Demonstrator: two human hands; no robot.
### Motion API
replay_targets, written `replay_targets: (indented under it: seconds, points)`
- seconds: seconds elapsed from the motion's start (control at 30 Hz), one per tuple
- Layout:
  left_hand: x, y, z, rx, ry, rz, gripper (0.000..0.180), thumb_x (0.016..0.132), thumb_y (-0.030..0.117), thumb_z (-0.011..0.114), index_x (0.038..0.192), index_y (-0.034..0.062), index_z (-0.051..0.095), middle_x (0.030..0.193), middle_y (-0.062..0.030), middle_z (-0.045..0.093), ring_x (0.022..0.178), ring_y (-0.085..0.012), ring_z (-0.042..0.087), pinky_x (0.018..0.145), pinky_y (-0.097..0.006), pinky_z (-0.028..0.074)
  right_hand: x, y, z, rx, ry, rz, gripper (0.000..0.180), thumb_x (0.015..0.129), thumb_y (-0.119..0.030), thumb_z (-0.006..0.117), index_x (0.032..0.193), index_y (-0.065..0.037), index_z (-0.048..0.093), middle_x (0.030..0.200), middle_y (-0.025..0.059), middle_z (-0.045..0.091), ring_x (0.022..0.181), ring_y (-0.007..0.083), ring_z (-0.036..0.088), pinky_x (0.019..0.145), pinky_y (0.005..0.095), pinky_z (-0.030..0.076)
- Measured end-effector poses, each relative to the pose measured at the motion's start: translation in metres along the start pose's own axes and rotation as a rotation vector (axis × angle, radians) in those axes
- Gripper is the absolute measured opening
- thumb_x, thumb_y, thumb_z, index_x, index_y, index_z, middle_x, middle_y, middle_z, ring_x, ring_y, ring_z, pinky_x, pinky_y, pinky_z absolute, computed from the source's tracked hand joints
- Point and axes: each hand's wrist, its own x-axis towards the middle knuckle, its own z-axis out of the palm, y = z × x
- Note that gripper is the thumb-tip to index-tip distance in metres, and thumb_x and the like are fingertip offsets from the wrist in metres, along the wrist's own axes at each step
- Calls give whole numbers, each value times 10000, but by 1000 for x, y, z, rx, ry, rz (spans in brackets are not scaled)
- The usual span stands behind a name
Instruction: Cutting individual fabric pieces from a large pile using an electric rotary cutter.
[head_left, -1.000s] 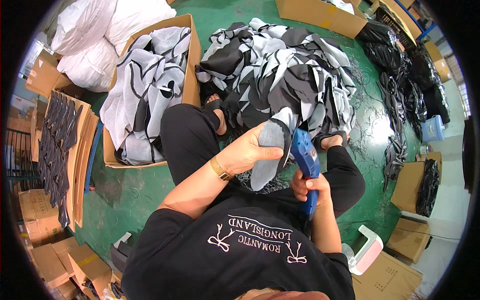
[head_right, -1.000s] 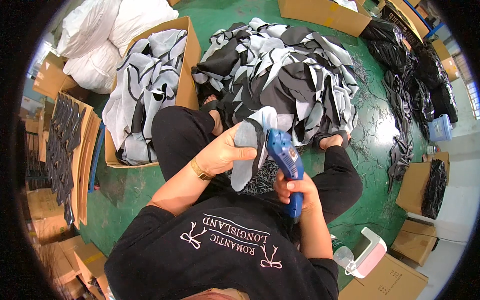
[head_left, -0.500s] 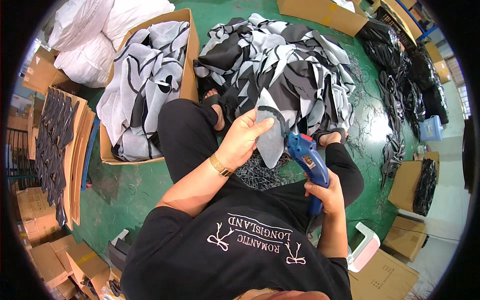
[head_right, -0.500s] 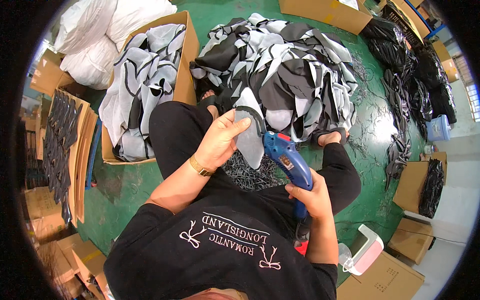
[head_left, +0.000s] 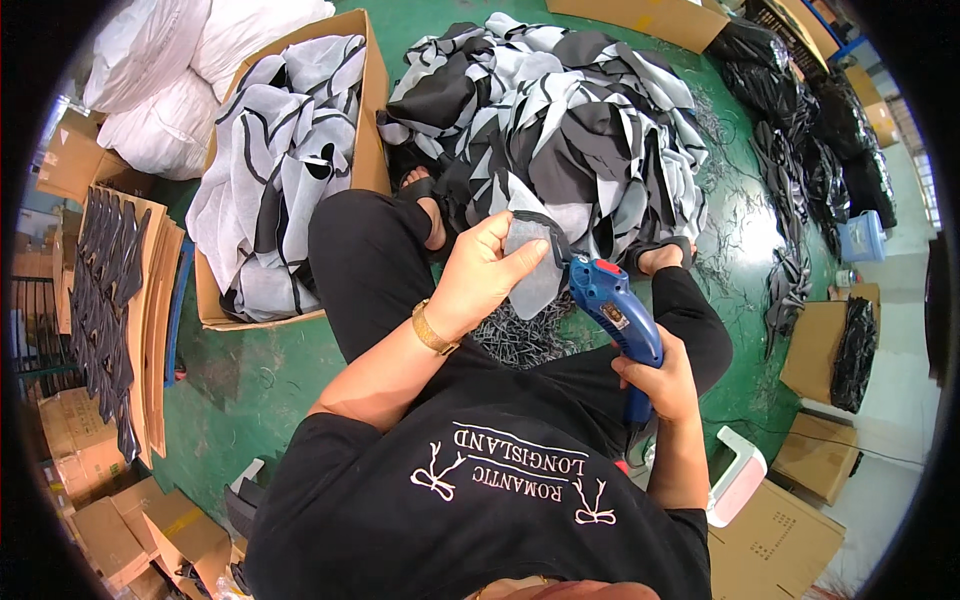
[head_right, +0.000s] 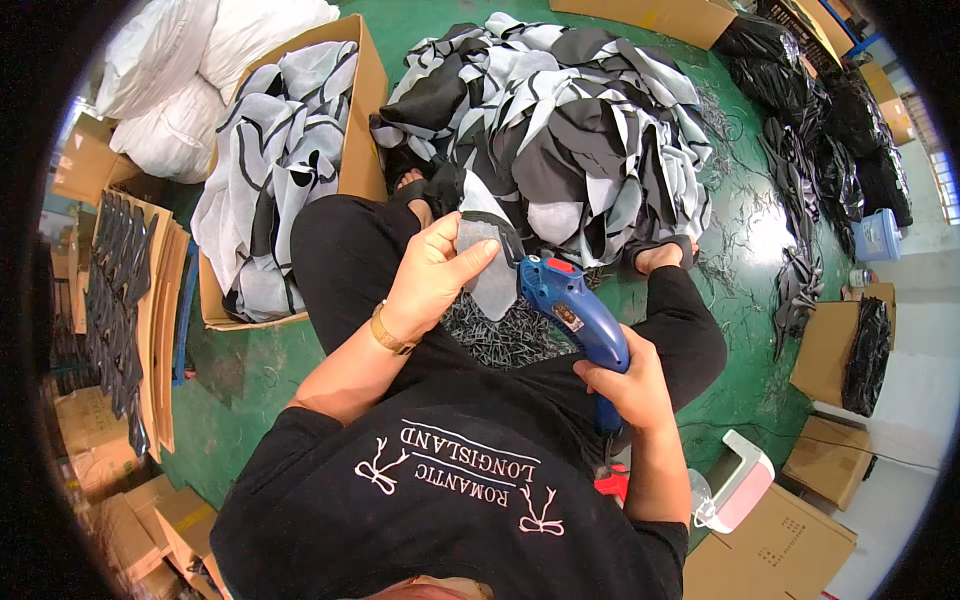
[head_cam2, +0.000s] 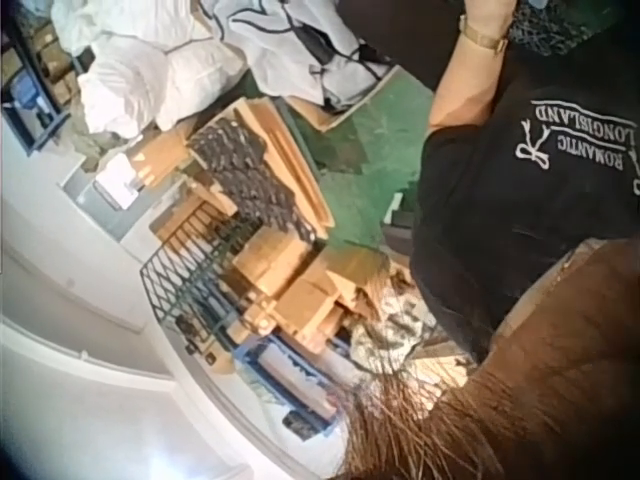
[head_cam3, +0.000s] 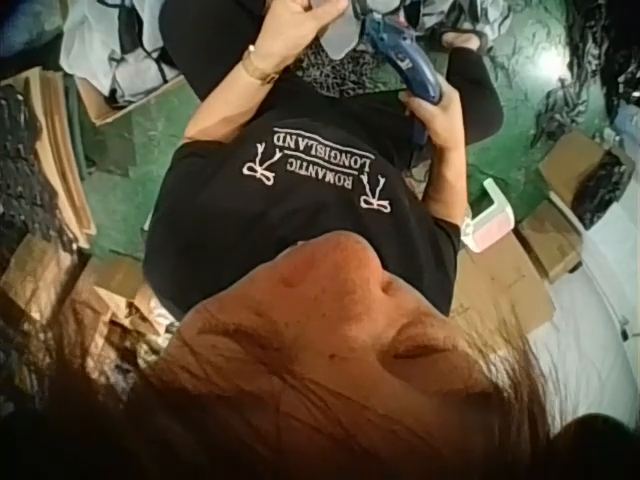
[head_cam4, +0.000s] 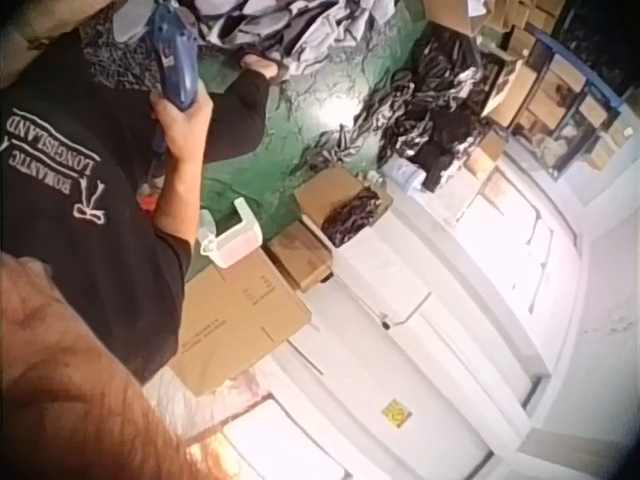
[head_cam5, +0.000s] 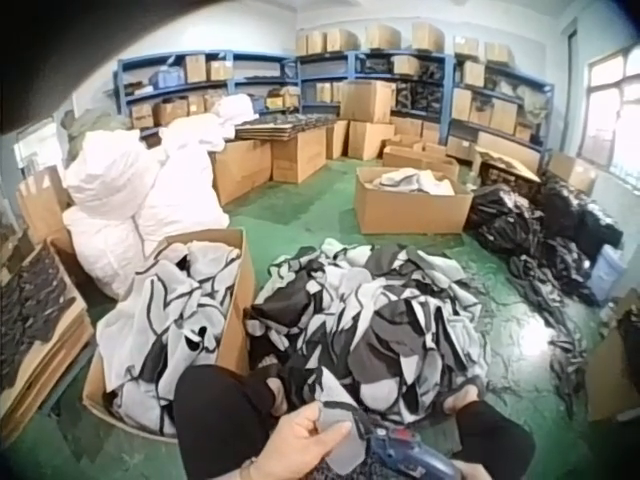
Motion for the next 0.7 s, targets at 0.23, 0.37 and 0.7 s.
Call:
replay_targets:
  seconds: [0.23, 0.37, 0.7]
  points:
    - [0, 5, -7, 164, -97, 23, 147, 869, 58, 628, 1008, 20, 598, 861, 37, 620, 722, -11, 520, 622, -184, 433, 0, -4, -10, -9, -28, 34, 352, 689, -1, 703, 1021, 28, 591, 741, 12, 569, 591, 89, 538, 536, 246, 448]
    - [3, 11, -15, 305, -202, 22, 103, 810, 72, 628, 883, 17, 581, 687, 69, 492, 613, 0, 398, 518, -204, 364, 2, -6, -19, 10, -112, 100, 391, 661, 14, 691, 1036, 43, 585, 880, 71, 619, 627, 115, 576, 534, 253, 486]
    - [-2, 22, -18, 450, -414, -116, 151, 777, -7, 618, 928, -2, 622, 792, 73, 542, 715, -8, 441, 636, -190, 401, 14, -14, -16, -11, -177, 87, 397, 644, -10, 695, 1022, 46, 585, 834, 75, 615, 597, 135, 576, 535, 263, 484]
